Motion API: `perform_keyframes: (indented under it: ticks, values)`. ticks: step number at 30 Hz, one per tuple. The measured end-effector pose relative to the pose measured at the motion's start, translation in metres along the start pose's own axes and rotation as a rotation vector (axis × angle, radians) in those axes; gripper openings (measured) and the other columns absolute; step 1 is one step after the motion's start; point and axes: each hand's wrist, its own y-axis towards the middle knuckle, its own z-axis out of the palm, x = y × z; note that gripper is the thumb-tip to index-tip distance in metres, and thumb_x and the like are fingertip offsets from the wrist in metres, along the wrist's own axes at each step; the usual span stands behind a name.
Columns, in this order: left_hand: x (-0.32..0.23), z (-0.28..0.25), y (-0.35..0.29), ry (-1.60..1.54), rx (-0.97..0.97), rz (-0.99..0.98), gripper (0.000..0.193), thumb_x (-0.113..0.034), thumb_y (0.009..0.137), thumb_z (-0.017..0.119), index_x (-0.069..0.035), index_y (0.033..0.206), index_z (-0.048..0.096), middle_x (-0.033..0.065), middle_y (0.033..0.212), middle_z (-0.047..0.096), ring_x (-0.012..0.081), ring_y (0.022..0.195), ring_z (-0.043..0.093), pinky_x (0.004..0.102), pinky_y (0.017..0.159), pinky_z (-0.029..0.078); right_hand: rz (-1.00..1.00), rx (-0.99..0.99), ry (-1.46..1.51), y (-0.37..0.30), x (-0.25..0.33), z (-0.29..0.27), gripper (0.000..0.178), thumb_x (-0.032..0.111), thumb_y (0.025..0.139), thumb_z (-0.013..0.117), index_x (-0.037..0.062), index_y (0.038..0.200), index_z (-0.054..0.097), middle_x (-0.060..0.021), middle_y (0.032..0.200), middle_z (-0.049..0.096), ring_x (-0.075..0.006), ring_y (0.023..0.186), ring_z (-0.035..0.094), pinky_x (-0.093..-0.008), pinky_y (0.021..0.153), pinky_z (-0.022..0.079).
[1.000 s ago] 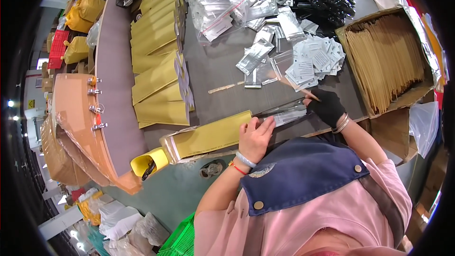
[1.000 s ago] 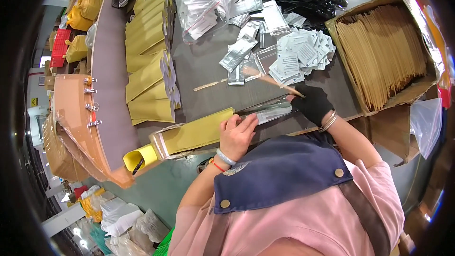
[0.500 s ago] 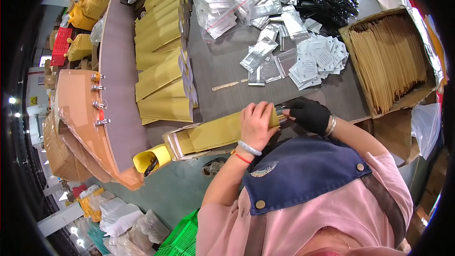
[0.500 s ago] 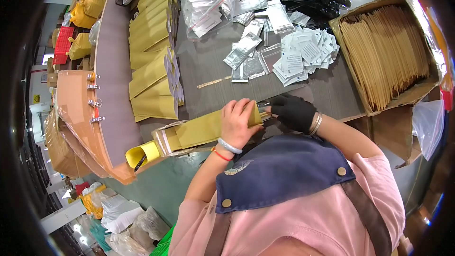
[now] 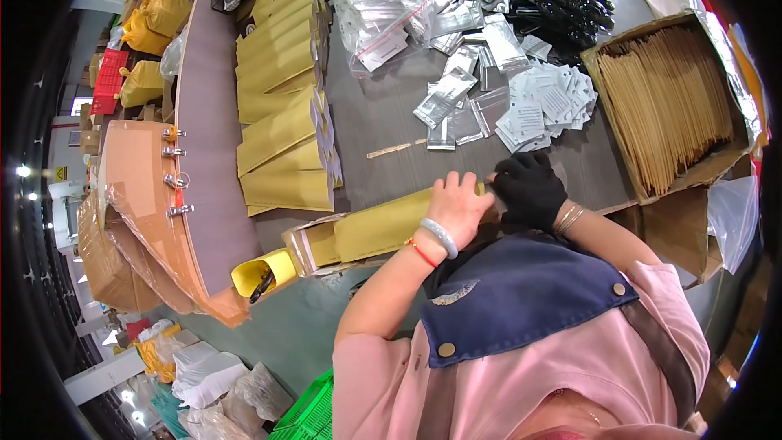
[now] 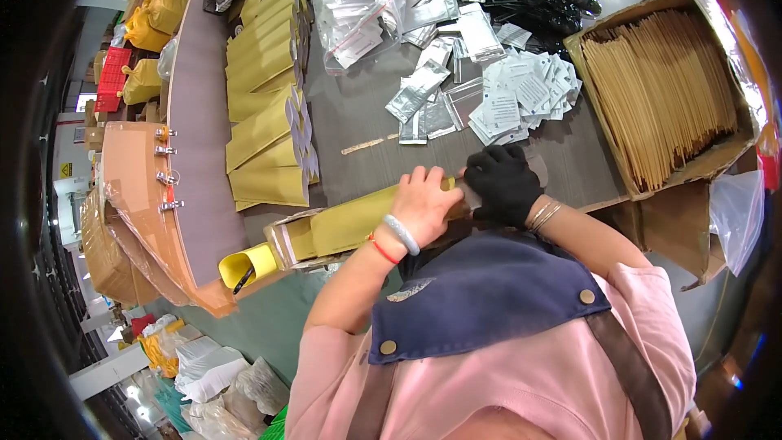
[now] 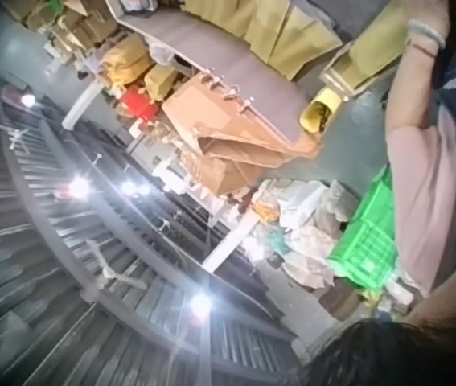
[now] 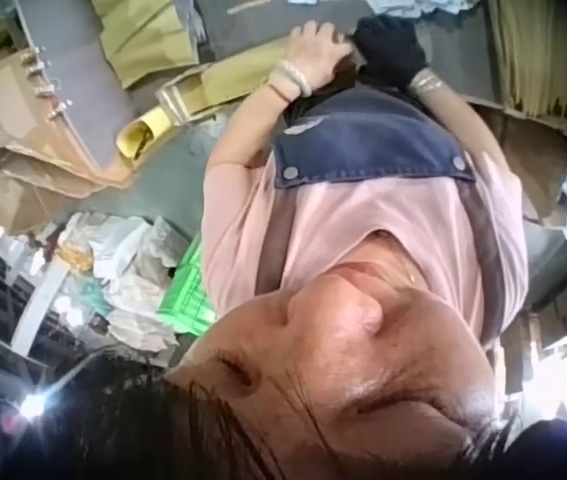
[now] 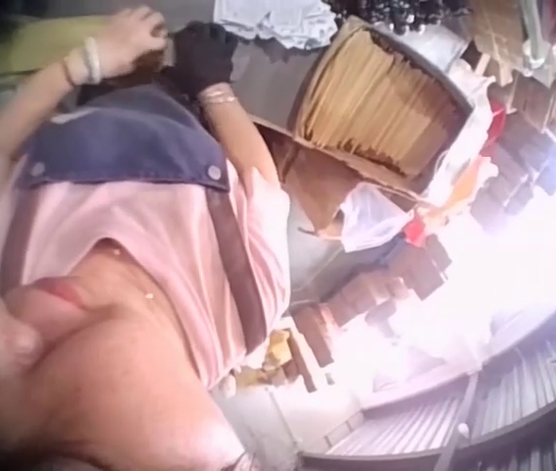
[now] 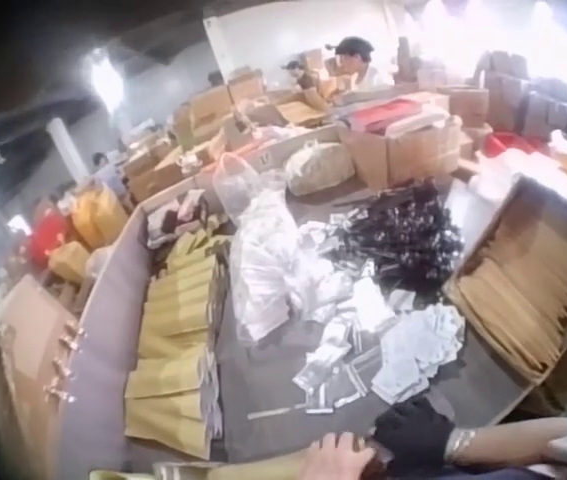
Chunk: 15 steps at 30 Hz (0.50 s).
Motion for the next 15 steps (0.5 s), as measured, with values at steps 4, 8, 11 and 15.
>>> perform_keyframes:
  ticks: [4,8,11,15]
  values:
    - [0.023,-0.056,-0.011,-0.010,0.055,0.010,0.014,-0.010,0.074,0.059,-0.016,0.085,0.065,0.0111,0.095,0.054,0.0297,0.091,0.052,0.0425,0.074,0.044,0.067,-0.001,-0.016,-0.001,-0.003,-0.033,0.063,0.030,0.054,0.083,0.0098,0.108,0.058,-0.0102,0.104,0.057,-0.0310,0.101,0.053,-0.0434,0.089,0.040]
    - [0.102,-0.076,-0.037,0.256,-0.358,-0.194,0.023,-0.006,0.064,0.067,-0.007,0.087,0.066,0.0183,0.117,0.053,0.0372,0.105,0.050,0.0479,0.087,0.044,0.161,-0.196,-0.052,-0.014,-0.017,-0.051,0.061,0.029,0.055,0.083,0.0100,0.107,0.058,-0.0098,0.101,0.056,-0.0312,0.098,0.052,-0.0425,0.088,0.038]
    - [0.075,-0.016,-0.052,-0.074,-0.549,-0.455,0.046,-0.019,0.065,0.076,-0.008,0.107,0.063,0.0200,0.128,0.048,0.0401,0.116,0.044,0.0499,0.097,0.039,0.202,-0.023,-0.132,-0.013,-0.007,-0.047,0.061,0.031,0.055,0.082,0.0097,0.106,0.058,-0.0094,0.101,0.056,-0.0307,0.097,0.052,-0.0420,0.089,0.037]
    - [0.025,0.043,-0.051,-0.178,-0.410,-0.725,0.084,-0.039,0.059,0.083,-0.004,0.128,0.050,0.0201,0.136,0.040,0.0427,0.127,0.033,0.0601,0.104,0.023,0.165,-0.004,-0.104,-0.010,-0.003,-0.041,0.061,0.034,0.055,0.082,0.0098,0.106,0.058,-0.0088,0.101,0.056,-0.0300,0.096,0.053,-0.0421,0.089,0.036]
